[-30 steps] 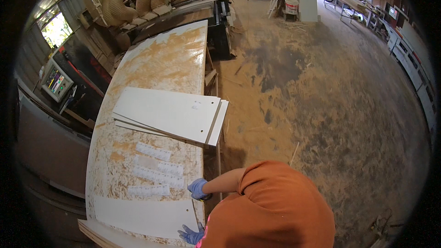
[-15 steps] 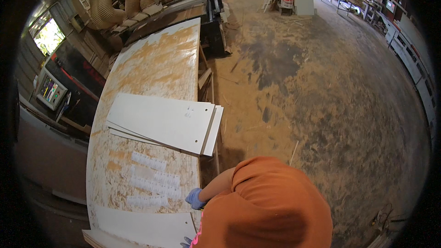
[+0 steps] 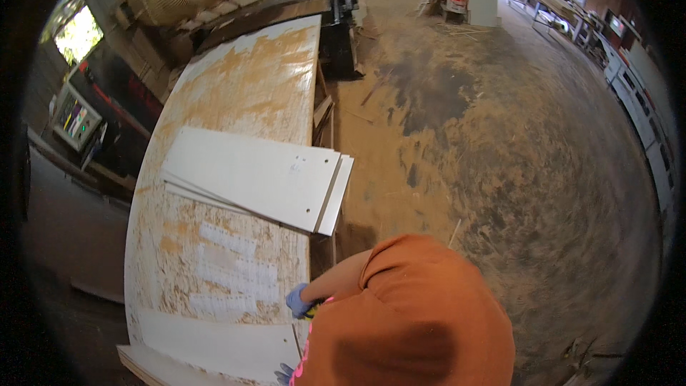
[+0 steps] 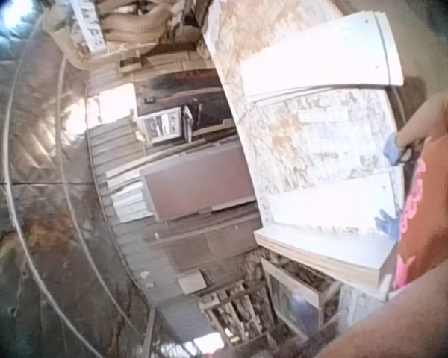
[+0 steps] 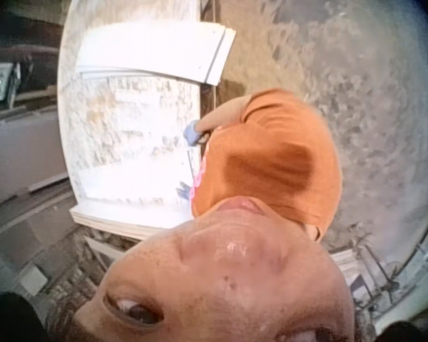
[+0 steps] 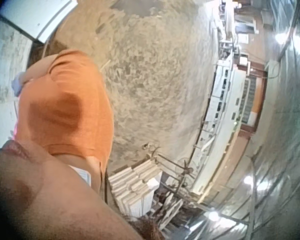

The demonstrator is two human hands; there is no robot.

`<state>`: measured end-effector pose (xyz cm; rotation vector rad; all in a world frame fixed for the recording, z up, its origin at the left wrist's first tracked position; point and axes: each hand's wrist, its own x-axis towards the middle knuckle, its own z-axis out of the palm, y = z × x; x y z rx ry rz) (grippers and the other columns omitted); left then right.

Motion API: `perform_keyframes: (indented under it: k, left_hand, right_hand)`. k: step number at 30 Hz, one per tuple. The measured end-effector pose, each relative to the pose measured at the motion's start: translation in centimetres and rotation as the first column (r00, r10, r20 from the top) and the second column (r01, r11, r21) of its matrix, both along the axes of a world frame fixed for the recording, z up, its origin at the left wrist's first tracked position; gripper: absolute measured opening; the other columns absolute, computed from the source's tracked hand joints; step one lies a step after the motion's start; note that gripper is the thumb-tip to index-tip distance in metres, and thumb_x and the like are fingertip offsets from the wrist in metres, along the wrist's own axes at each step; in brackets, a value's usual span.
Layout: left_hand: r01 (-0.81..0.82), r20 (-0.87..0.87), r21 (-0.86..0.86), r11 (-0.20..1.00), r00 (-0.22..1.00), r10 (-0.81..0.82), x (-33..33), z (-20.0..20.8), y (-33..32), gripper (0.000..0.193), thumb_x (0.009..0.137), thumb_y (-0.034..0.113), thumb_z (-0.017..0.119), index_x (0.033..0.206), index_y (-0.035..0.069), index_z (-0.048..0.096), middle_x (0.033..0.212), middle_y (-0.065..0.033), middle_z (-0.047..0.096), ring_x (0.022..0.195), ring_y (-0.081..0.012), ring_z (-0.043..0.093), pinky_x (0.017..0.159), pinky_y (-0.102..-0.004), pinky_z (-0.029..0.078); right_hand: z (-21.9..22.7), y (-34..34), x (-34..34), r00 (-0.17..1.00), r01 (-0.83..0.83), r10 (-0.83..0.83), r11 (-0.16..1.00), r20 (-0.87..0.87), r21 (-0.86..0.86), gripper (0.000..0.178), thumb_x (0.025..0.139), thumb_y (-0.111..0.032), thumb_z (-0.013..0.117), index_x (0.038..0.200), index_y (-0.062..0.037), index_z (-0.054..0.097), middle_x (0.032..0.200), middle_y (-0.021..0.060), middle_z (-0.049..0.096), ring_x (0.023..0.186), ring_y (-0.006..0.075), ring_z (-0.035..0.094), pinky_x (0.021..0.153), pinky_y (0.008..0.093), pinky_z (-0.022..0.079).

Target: The person measures white rectangular wood panels on a workbench using a tape measure and a metal ruler. They repeatedly place the ruler on the panels, extend the tape measure, and mark or check dimensions. The person also moves the panels and handles printed labels on the workbench.

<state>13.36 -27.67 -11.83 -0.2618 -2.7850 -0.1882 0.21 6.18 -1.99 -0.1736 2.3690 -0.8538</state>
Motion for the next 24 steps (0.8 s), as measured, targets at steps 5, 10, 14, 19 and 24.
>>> perform_keyframes:
  k: [5, 10, 14, 19, 24]
  left_hand:
    - [-0.048, 0.107, 0.029, 0.998, 0.993, 0.044, -1.3, -5.6, -4.1, 0.082, 0.075, 0.061, 0.068, 0.143, 0.019, 0.049, 0.148, -0.023, 0.041, 0.134, -0.0443, 0.039, 0.11, -0.0526, 0.035]
    - [-0.11, 0.113, 0.231, 0.967, 0.99, 0.086, -1.0, 6.1, 2.2, 0.072, 0.078, 0.063, 0.067, 0.134, 0.019, 0.058, 0.143, -0.0251, 0.046, 0.129, -0.0504, 0.042, 0.107, -0.0571, 0.037]
    - [-0.158, 0.11, 0.266, 0.951, 0.985, 0.133, -0.5, 5.6, 2.2, 0.072, 0.066, 0.044, 0.084, 0.128, 0.015, 0.062, 0.151, -0.0202, 0.034, 0.139, -0.0439, 0.029, 0.108, -0.0546, 0.036]
    - [-0.212, 0.12, 0.273, 0.939, 0.975, 0.185, -0.6, 5.1, 2.7, 0.062, 0.067, 0.054, 0.08, 0.116, 0.018, 0.068, 0.15, -0.0187, 0.036, 0.136, -0.0443, 0.032, 0.108, -0.0551, 0.035]
    - [-0.193, 0.005, 0.343, 0.919, 0.979, 0.203, -0.4, 4.3, 2.3, 0.049, 0.075, 0.05, 0.076, 0.114, 0.021, 0.069, 0.147, -0.0176, 0.041, 0.133, -0.0421, 0.037, 0.108, -0.0542, 0.036]
  right_hand:
    - [-1.7, 1.5, -1.9, 0.987, -0.022, 0.049, 0.984, 0.152, -0.174, 0.043, 0.074, -0.04, 0.061, 0.078, 0.0025, 0.068, 0.075, 0.0173, 0.066, 0.069, 0.025, 0.062, 0.063, 0.0438, 0.049]
    - [-0.3, 2.6, -2.0, 0.739, 0.442, -0.076, 0.805, 0.669, -0.397, 0.037, 0.094, -0.033, 0.062, 0.108, 0.0004, 0.068, 0.097, 0.012, 0.071, 0.078, 0.0205, 0.068, 0.071, 0.0339, 0.055]
    - [-0.2, 3.4, -2.5, 0.774, 0.465, -0.074, 0.74, 0.629, -0.486, 0.036, 0.096, -0.029, 0.059, 0.115, 0.0004, 0.066, 0.104, 0.0106, 0.07, 0.086, 0.0189, 0.068, 0.077, 0.0301, 0.055]
    - [-0.3, 3.3, -3.3, 0.715, 0.537, -0.097, 0.71, 0.692, -0.456, 0.036, 0.095, -0.026, 0.062, 0.114, 0.004, 0.065, 0.104, 0.0112, 0.071, 0.081, 0.0198, 0.068, 0.075, 0.0316, 0.055]
    - [2.8, 1.7, -3.7, 0.826, 0.289, -0.095, 0.917, 0.556, -0.274, 0.033, 0.092, -0.031, 0.065, 0.108, -0.0022, 0.07, 0.099, 0.0108, 0.073, 0.079, 0.0168, 0.068, 0.072, 0.03, 0.054]
